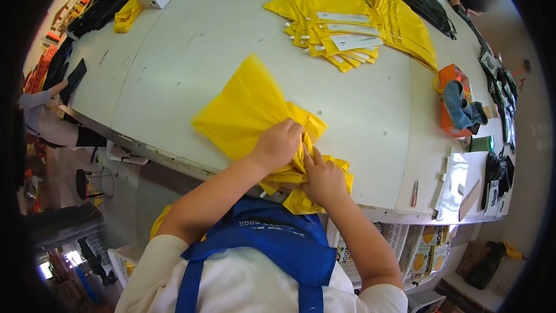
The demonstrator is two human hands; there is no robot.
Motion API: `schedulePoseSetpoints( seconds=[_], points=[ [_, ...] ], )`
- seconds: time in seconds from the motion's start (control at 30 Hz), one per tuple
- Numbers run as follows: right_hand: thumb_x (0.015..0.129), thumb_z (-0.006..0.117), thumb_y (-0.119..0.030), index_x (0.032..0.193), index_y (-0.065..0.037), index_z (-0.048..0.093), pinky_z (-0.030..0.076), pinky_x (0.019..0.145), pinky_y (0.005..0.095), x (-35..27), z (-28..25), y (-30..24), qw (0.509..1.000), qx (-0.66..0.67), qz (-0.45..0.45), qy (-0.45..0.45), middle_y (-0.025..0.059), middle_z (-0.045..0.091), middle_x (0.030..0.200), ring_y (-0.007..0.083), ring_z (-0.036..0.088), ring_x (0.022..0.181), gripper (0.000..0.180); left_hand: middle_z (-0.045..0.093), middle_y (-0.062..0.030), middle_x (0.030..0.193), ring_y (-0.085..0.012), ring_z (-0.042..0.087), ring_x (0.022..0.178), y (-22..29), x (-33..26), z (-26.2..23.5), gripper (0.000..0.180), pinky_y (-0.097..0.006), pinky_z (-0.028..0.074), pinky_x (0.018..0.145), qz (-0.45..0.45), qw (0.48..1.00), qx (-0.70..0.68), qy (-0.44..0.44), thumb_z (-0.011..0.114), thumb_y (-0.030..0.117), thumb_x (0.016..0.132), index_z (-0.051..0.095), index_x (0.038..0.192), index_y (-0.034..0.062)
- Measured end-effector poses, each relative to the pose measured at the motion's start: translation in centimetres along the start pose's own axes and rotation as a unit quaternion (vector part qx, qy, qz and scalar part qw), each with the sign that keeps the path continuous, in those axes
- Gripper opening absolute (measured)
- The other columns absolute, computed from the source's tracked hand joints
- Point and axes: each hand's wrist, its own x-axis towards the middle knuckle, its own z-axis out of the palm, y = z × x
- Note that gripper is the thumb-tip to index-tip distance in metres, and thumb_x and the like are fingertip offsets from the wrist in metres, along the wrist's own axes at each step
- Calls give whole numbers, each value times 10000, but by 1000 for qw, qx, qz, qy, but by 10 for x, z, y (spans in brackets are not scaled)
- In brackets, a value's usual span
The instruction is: The person trims loose threads and tags from a yellow raincoat using scissors, then folds the garment into a compact rectangle. The person places the folded raincoat into a yellow plastic bag and sets it aside.
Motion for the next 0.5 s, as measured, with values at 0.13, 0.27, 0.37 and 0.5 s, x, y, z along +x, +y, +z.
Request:
schedulePoseSetpoints(
  seconds=[0.13,0.27,0.37,0.5],
  points=[
    [621,798,-321,1194,-98,494,536,748,411,13,3,7,998,56,30,-12,179,521,1286,341,636,888,686,544,-117,831,-289,577,783,27,-12,12,115,-366,497,667,52,997,-47,-38,551,76,777,552,887,43],
    [641,792,-293,1321,-110,413,515,791,414,14,8,12,978,154,142,6,183,566,1223,357,624,942,799,557,-120,890,-290,565,830,12,-19,-7,274,-361,490,709,94,994,-62,-8,612,100,750,581,1014,34],
    [667,779,-261,1398,-89,321,496,830,414,11,11,28,940,285,184,45,191,605,1153,376,605,985,880,559,-100,975,-272,568,897,7,-51,-34,384,-337,480,780,-23,980,-50,190,675,88,736,573,1102,36],
    [700,744,-199,1418,-54,282,482,864,395,14,10,31,885,437,143,74,201,630,1110,370,600,1028,865,574,-77,1028,-240,573,908,-6,-68,3,356,-321,471,816,-324,869,-276,253,664,79,780,560,1118,36]
  ],
)
